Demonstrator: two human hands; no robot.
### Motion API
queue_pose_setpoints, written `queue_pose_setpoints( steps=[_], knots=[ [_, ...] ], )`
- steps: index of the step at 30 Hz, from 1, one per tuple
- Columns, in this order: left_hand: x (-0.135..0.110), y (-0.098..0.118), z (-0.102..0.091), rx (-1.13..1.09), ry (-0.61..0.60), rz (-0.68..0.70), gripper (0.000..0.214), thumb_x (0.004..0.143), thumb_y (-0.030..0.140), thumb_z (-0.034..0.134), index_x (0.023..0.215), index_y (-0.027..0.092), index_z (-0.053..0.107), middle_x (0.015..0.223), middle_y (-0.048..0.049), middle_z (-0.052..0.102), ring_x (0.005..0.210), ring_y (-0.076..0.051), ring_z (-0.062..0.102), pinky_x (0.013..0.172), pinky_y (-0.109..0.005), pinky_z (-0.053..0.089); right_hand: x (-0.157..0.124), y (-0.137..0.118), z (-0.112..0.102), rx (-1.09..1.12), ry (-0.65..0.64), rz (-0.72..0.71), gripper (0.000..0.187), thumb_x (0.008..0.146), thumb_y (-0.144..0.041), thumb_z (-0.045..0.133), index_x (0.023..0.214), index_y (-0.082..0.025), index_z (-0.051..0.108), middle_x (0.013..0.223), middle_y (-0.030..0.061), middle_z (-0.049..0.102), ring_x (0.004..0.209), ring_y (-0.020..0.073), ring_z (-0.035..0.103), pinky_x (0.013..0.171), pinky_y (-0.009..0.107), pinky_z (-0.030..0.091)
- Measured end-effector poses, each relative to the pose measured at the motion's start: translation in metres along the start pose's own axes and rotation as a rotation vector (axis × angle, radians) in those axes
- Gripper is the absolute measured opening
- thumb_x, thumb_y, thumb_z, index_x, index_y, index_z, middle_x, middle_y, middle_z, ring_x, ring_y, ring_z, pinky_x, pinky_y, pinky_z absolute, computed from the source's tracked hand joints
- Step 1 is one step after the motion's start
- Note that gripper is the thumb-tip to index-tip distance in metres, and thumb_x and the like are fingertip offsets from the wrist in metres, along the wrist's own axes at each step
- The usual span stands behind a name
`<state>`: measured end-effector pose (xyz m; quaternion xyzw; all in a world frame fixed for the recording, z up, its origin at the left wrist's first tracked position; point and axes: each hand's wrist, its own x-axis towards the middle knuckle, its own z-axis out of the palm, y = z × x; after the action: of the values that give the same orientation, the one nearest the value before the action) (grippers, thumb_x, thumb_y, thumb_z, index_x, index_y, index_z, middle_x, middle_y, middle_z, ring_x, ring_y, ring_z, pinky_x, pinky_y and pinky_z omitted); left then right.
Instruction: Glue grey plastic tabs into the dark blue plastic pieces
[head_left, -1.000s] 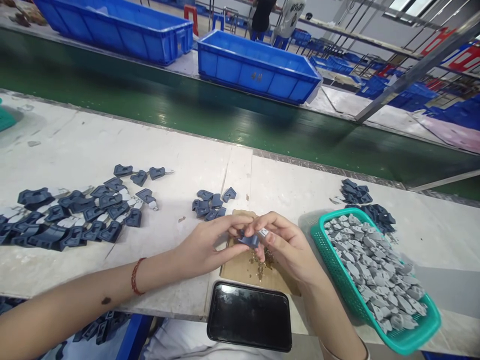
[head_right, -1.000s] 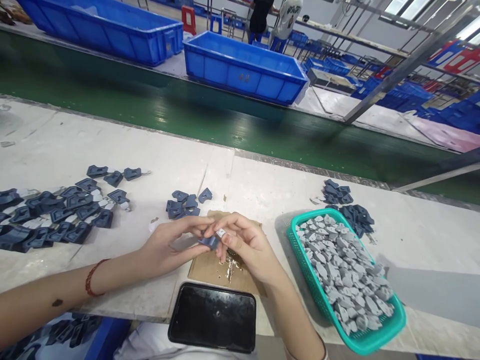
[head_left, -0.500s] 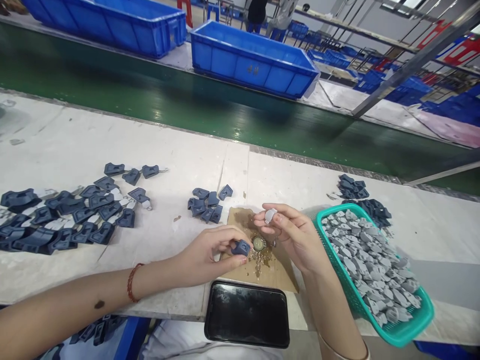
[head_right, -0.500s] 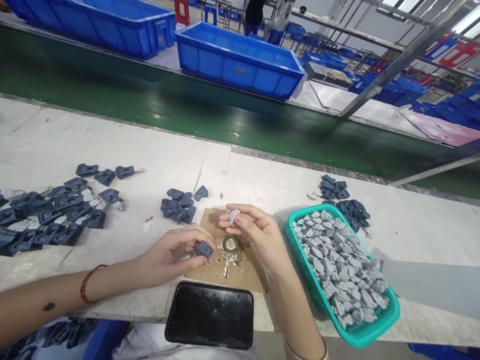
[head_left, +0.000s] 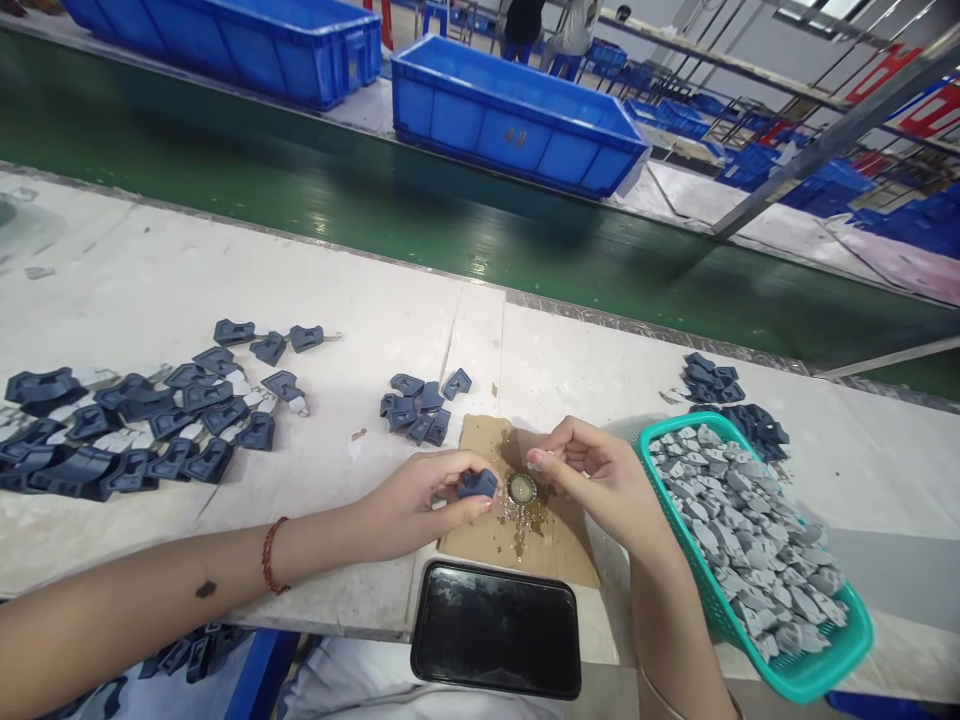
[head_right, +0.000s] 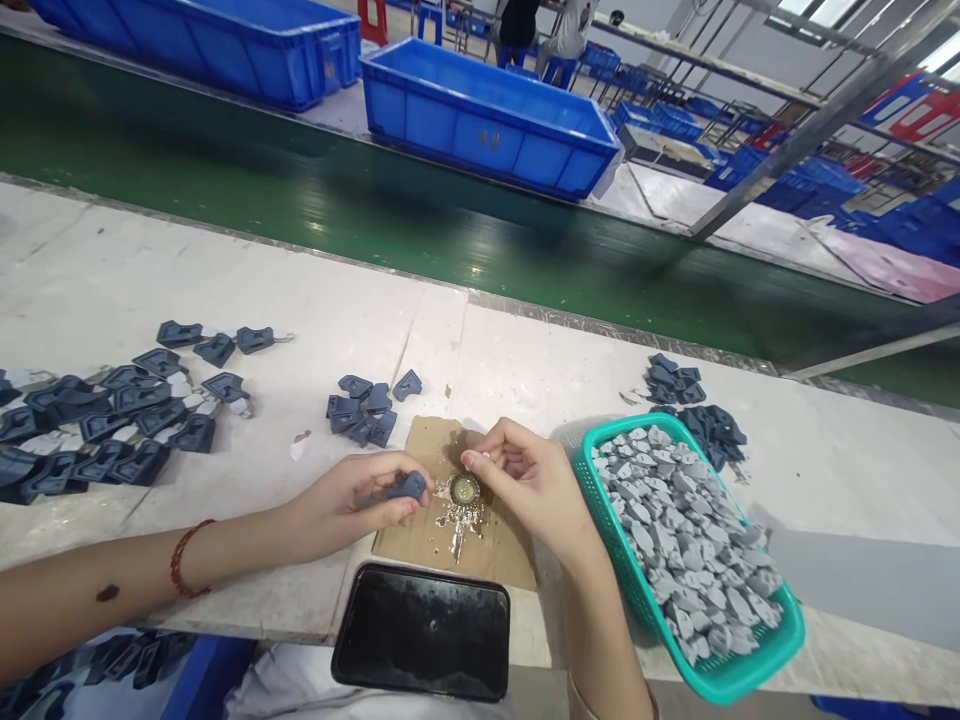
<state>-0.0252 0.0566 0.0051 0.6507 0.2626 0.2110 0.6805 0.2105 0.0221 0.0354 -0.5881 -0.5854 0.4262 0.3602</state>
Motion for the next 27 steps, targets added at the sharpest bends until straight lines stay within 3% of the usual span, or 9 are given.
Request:
queue_pose_setpoints(
  steps=[3, 9, 15, 23, 27],
  knots=[
    [0.0005, -0.0016, 0.0000, -0.053, 0.009, -0.017, 0.016, 0.096, 0.032, 0.059, 0.100, 0.019, 0.065, 0.090, -0.0029, 0.063, 0.080, -0.016, 0.061, 0.071, -0.028, 0.055, -0.0020, 0.0022, -0.0040, -0.174, -0.067, -0.024, 0.034, 0.094, -0.043, 0.067, 0.069, -0.021, 0.060, 0.062, 0.0006, 0.064, 0.057, 0.0134, 0.056, 0.053, 0.027, 0.043],
    [0.0016, -0.0058, 0.0006, -0.069, 0.019, -0.001, 0.014, 0.095, 0.030, 0.060, 0.100, 0.018, 0.065, 0.089, -0.0028, 0.064, 0.080, -0.015, 0.061, 0.069, -0.027, 0.052, -0.0007, 0.0064, -0.0042, -0.335, -0.118, -0.138, 0.038, 0.097, -0.041, 0.063, 0.065, -0.022, 0.056, 0.057, -0.0025, 0.055, 0.052, 0.0114, 0.044, 0.049, 0.027, 0.034],
    [0.0028, -0.0075, -0.0003, -0.057, 0.010, 0.022, 0.015, 0.092, 0.026, 0.067, 0.105, 0.018, 0.069, 0.099, -0.0044, 0.069, 0.087, -0.016, 0.065, 0.076, -0.027, 0.054, 0.0001, 0.0087, -0.0021, -0.366, -0.137, -0.162, 0.037, 0.098, -0.039, 0.062, 0.066, -0.022, 0.054, 0.058, -0.0030, 0.052, 0.053, 0.0118, 0.043, 0.051, 0.027, 0.033],
    [0.0030, -0.0041, -0.0033, 0.044, 0.031, 0.092, 0.022, 0.095, 0.026, 0.064, 0.115, 0.021, 0.071, 0.117, -0.0087, 0.067, 0.099, -0.019, 0.065, 0.069, -0.025, 0.053, -0.0004, 0.0080, -0.0008, -0.351, -0.129, -0.142, 0.036, 0.099, -0.037, 0.062, 0.067, -0.022, 0.053, 0.060, -0.0030, 0.055, 0.054, 0.0115, 0.045, 0.053, 0.027, 0.035],
    [0.0006, 0.0015, -0.0048, 0.065, 0.016, -0.024, 0.023, 0.091, 0.030, 0.070, 0.112, 0.021, 0.072, 0.094, -0.0022, 0.067, 0.072, -0.013, 0.061, 0.060, -0.024, 0.048, 0.0005, 0.0043, -0.0010, -0.315, -0.101, -0.118, 0.037, 0.099, -0.037, 0.060, 0.066, -0.022, 0.051, 0.059, -0.0032, 0.055, 0.054, 0.0111, 0.044, 0.052, 0.027, 0.034]
  ],
)
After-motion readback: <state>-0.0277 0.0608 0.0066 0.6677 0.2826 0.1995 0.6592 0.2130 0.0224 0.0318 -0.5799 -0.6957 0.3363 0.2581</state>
